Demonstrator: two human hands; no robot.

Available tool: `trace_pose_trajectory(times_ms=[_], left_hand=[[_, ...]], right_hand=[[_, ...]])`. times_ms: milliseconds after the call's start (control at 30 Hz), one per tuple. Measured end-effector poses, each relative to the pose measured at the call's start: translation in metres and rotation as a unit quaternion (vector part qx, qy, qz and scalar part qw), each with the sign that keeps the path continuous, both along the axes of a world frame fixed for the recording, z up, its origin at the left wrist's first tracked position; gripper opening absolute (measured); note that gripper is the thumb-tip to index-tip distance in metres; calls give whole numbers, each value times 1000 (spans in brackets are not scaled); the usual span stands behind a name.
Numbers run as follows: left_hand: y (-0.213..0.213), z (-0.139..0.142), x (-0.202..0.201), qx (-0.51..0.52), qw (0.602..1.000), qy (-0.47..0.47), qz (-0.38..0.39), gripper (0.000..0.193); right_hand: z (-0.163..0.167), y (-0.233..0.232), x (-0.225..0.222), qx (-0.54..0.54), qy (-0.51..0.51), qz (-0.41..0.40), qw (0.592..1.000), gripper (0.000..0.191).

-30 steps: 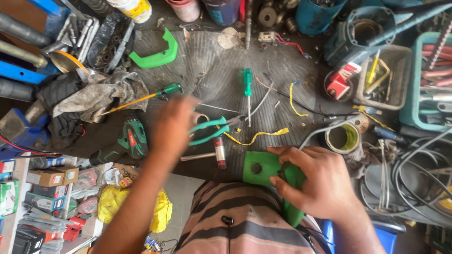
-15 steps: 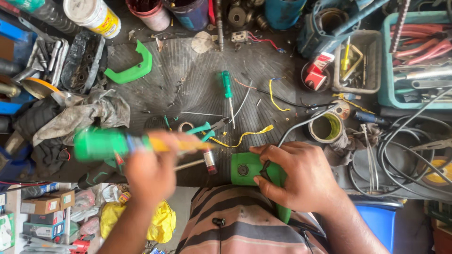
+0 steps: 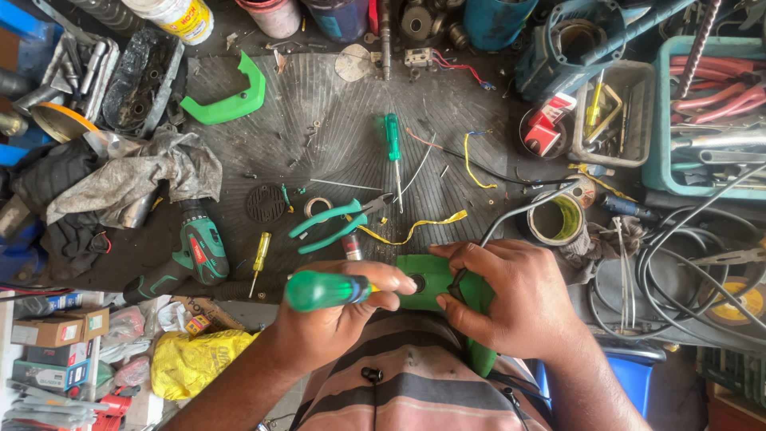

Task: The person disassembles a green angle grinder on a cluttered workbench, unscrewing the handle housing with a screwdriver, separating the plastic casing halves, and manipulating internal wires and small components by hand and with pliers.

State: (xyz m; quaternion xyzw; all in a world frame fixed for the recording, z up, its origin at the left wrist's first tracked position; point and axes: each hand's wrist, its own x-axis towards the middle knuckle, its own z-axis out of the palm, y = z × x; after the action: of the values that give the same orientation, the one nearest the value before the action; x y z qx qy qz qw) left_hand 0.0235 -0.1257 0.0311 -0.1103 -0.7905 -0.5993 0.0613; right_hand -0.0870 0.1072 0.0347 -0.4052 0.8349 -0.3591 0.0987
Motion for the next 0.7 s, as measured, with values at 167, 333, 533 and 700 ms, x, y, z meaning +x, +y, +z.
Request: trace_pose_trajectory(times_ms=[167,333,533,700], left_hand=[[7,31,-10,-126,989,79,5,16],[29,39,-10,-113,990,78,28,24],[43,21,-8,-59,994,63,71,37],[28,19,-9,-67,993,95,4,38]], right_hand=[[1,-1,0,5,0,-2,1000,34],[0,1,0,-4,2,-5,1000,36],[-3,5,0,24,-10,-2,1000,41],[-2,4,0,-14,-2,1,1000,35]])
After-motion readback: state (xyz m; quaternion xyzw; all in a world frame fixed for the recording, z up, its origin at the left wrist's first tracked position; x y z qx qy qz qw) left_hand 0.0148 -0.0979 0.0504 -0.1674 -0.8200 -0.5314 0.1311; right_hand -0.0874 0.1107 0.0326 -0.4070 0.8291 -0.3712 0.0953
